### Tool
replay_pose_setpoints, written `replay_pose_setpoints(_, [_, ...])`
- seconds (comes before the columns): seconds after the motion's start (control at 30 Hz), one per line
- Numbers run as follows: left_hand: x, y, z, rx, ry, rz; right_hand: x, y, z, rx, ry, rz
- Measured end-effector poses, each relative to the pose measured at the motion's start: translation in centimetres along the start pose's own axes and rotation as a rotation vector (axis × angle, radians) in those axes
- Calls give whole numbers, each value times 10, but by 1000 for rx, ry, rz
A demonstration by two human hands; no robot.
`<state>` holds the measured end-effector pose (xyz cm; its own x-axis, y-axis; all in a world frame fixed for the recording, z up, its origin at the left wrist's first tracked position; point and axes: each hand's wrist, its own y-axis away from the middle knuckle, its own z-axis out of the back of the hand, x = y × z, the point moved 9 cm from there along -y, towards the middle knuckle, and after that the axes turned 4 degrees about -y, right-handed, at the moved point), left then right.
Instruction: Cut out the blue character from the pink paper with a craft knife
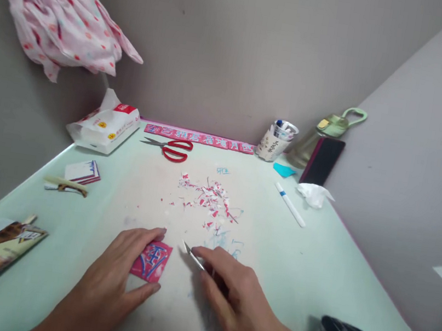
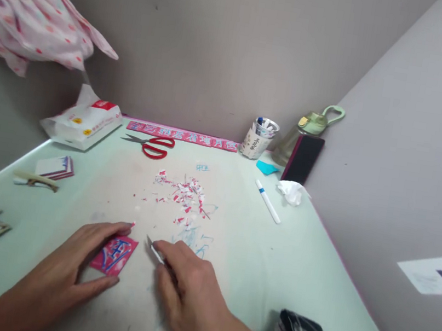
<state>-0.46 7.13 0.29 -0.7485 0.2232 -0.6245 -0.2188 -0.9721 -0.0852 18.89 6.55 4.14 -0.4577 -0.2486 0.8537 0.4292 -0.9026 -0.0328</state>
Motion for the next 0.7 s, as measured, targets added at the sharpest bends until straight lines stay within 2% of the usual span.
replay_pose_setpoints(0.23, [-5,2,2,-105,-131,-73,4,-2,-20,134,116,-2])
replay_pose_setpoints(0.7, [-5,0,4,-96,-54,-59,14,-8,-27,148,198,48])
